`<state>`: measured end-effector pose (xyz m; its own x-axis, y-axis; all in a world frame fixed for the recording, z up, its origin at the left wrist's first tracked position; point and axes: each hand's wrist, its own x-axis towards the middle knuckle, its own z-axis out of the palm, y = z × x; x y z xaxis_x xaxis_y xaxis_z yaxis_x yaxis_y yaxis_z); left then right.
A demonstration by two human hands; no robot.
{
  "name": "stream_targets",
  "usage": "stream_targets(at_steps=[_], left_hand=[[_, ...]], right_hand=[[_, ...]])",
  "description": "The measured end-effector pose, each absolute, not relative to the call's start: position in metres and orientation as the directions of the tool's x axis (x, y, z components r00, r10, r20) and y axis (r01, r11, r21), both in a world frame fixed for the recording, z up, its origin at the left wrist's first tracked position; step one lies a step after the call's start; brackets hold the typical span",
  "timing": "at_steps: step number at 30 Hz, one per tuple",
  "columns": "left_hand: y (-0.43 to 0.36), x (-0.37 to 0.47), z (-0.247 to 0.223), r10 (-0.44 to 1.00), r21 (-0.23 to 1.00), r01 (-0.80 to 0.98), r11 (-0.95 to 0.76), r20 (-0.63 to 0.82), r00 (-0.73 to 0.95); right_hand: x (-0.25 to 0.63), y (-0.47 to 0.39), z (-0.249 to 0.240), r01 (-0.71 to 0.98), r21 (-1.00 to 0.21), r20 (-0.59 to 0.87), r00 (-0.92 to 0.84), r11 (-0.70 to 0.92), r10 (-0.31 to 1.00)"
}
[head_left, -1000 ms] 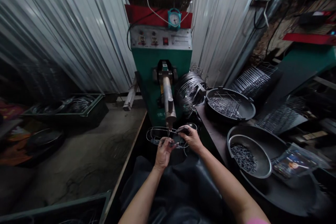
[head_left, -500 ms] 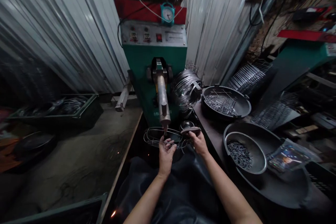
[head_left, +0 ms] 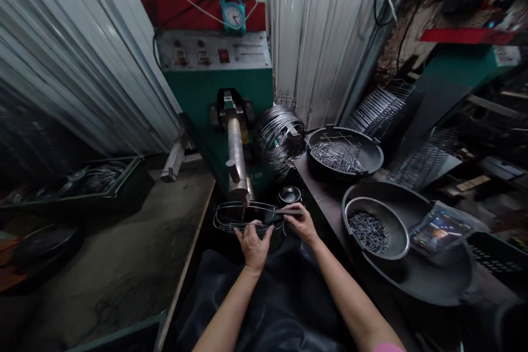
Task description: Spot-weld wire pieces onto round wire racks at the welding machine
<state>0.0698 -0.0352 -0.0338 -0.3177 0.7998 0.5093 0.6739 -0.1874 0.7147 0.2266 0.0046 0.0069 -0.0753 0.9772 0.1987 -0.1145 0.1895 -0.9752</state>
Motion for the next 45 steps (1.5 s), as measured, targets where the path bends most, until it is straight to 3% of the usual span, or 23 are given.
stream_targets(at_steps=[8,12,17,23,31,45], left_hand=[[-0.044,0.059,-0.025,0.855,0.924,0.337,-0.182,0.318,-0.409],[-0.043,0.051,-0.019,0.857,0.967,0.184,-0.178,0.244,-0.453],[-0.043,0.045,-0.012,0.842,0.974,0.141,-0.178,0.225,-0.491],[-0.047,0.045,-0.015,0.841,0.986,0.082,-0.145,0.166,-0.516],[-0.039,0.04,-0.013,0.842,0.975,-0.075,-0.21,0.142,-0.52],[-0.028,0.045,-0.017,0.845,0.974,-0.089,-0.206,0.131,-0.519]], right_hand=[[0.208,0.011,0.025,0.045,-0.953,0.284,-0.198,0.298,0.938],[0.19,0.011,0.041,0.115,-0.946,0.275,-0.209,0.303,0.938],[0.178,0.011,0.051,0.131,-0.942,0.269,-0.261,0.31,0.927],[0.166,0.013,0.054,0.242,-0.905,0.309,-0.186,0.349,0.933],[0.16,0.014,0.06,0.106,-0.954,0.26,-0.166,0.28,0.951],[0.16,0.028,0.061,0.101,-0.962,0.239,-0.152,0.255,0.959]])
